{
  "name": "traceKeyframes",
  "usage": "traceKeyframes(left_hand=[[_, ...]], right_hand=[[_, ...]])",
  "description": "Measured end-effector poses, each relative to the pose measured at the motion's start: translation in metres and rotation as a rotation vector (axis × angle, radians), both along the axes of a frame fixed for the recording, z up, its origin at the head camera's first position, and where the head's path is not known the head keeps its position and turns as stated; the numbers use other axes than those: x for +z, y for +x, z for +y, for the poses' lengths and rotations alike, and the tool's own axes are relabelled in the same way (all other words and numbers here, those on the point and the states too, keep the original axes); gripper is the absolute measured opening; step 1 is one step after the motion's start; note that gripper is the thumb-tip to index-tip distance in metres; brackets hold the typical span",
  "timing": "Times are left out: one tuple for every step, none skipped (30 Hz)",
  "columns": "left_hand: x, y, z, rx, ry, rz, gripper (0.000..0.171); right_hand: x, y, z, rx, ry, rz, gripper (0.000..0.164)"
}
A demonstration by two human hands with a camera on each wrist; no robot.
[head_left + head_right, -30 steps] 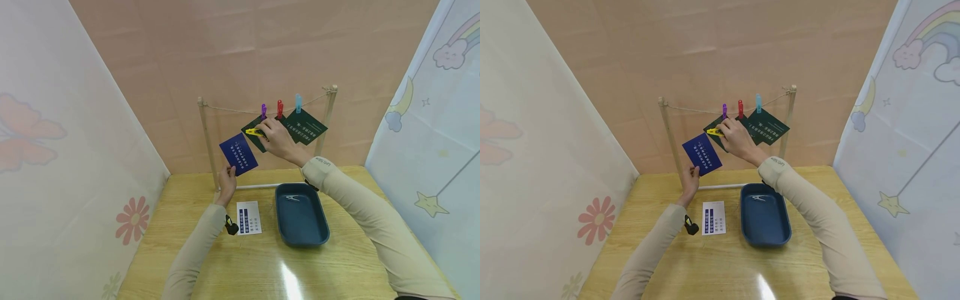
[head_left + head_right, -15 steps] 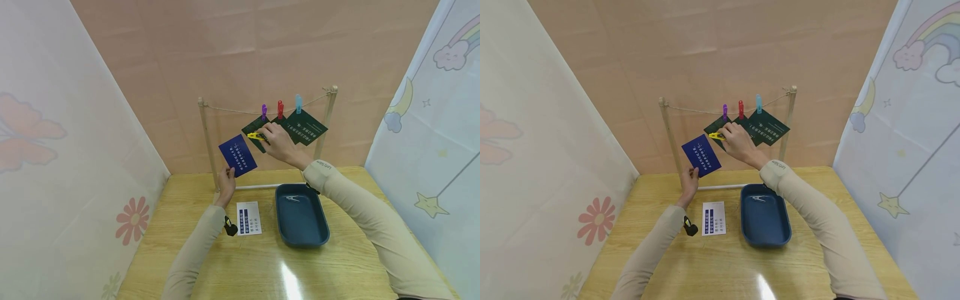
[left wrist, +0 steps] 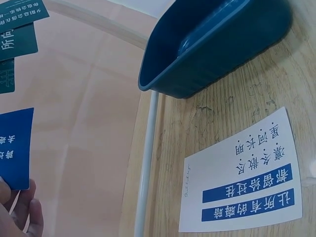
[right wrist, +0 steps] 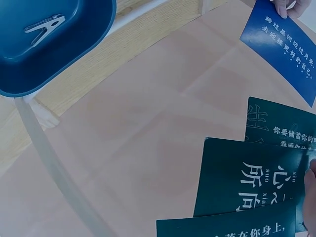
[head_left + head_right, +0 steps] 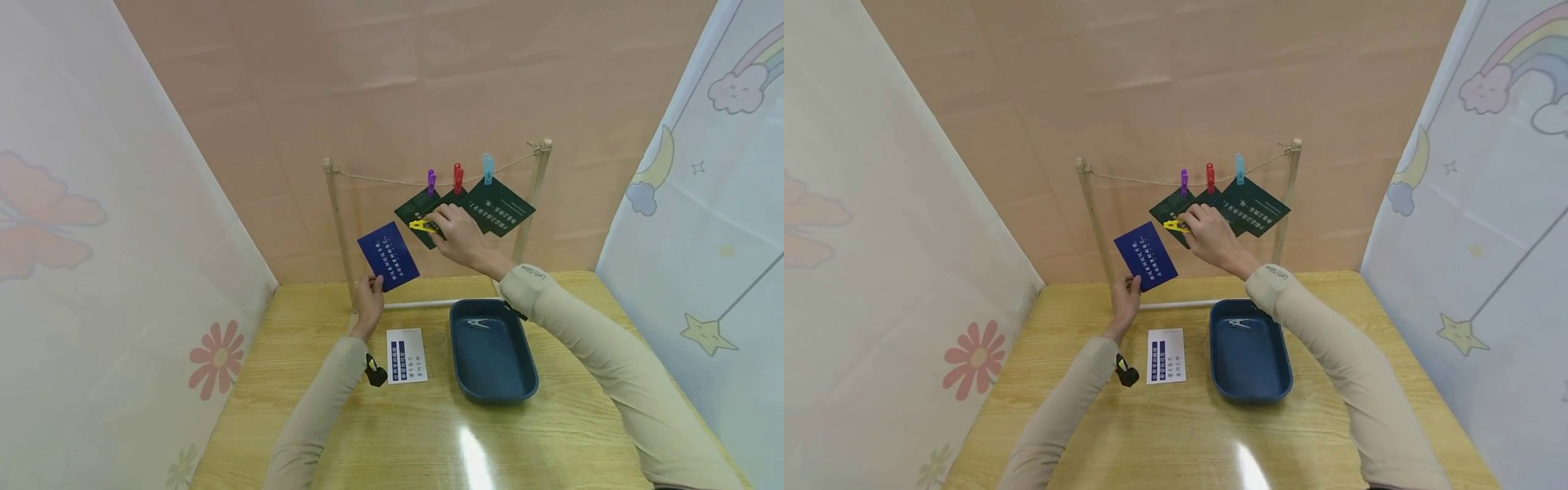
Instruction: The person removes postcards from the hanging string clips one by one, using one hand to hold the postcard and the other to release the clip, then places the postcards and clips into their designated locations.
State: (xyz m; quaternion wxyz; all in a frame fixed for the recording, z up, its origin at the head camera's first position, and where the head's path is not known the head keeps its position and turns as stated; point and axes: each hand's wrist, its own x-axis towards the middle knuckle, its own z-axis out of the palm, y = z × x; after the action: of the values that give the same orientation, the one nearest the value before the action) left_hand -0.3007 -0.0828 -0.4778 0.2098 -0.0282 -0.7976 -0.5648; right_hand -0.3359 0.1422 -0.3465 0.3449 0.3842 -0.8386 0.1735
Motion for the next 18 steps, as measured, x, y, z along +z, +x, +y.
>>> traceKeyframes(left_hand=[[0.000,0.000,0.000,-0.001,0.000,0.001,0.014],[0.000,0.000,0.000,-0.003,0.002,0.000,0.014],[-0.001,0.000,0.000,-0.004,0.005,-0.002,0.013],[-0.001,0.000,0.000,-0.006,0.007,-0.003,0.013],[-0.001,0.000,0.000,-0.007,0.008,-0.008,0.013],[-0.001,0.000,0.000,-0.010,0.012,-0.014,0.013],[-0.001,0.000,0.000,-0.015,0.019,-0.023,0.013],[-0.002,0.001,-0.001,-0.016,0.019,-0.031,0.014],[-0.003,0.001,-0.001,-0.018,0.019,-0.037,0.014],[-0.003,0.002,-0.001,-0.019,0.018,-0.042,0.015],[-0.004,0.002,-0.001,-0.020,0.017,-0.046,0.015],[-0.004,0.002,-0.001,-0.020,0.013,-0.048,0.015],[-0.004,0.002,-0.001,-0.019,0.008,-0.049,0.015],[-0.004,0.002,-0.001,-0.018,0.002,-0.047,0.015],[-0.004,0.002,-0.001,-0.017,-0.002,-0.045,0.015],[-0.004,0.003,-0.002,-0.016,-0.005,-0.045,0.015],[-0.004,0.003,-0.002,-0.018,-0.006,-0.044,0.015],[-0.004,0.003,-0.002,-0.020,-0.007,-0.046,0.015]], right_hand=[[0.000,0.000,0.001,-0.003,0.000,0.001,0.030],[-0.001,0.000,0.001,-0.003,0.000,0.002,0.030],[-0.002,0.000,0.002,-0.006,0.003,0.003,0.030],[-0.003,0.000,0.002,-0.007,0.005,0.001,0.029],[-0.004,0.000,0.003,-0.007,0.005,-0.001,0.029],[-0.005,0.000,0.003,-0.010,0.009,-0.003,0.028],[-0.006,0.000,0.003,-0.011,0.012,-0.007,0.028],[-0.007,0.000,0.004,-0.010,0.012,-0.010,0.028],[-0.009,0.000,0.004,-0.010,0.012,-0.011,0.028],[-0.010,0.000,0.004,-0.010,0.011,-0.013,0.027],[-0.012,0.000,0.004,-0.009,0.010,-0.011,0.027],[-0.013,0.001,0.005,-0.009,0.010,-0.009,0.027],[-0.014,0.001,0.005,-0.008,0.009,-0.007,0.027],[-0.015,0.001,0.005,-0.008,0.009,-0.004,0.027],[-0.016,0.001,0.006,-0.009,0.011,-0.001,0.027],[-0.017,0.001,0.006,-0.009,0.013,0.002,0.026],[-0.017,0.000,0.007,-0.010,0.017,0.003,0.026],[-0.018,0.000,0.007,-0.011,0.021,0.002,0.027]])
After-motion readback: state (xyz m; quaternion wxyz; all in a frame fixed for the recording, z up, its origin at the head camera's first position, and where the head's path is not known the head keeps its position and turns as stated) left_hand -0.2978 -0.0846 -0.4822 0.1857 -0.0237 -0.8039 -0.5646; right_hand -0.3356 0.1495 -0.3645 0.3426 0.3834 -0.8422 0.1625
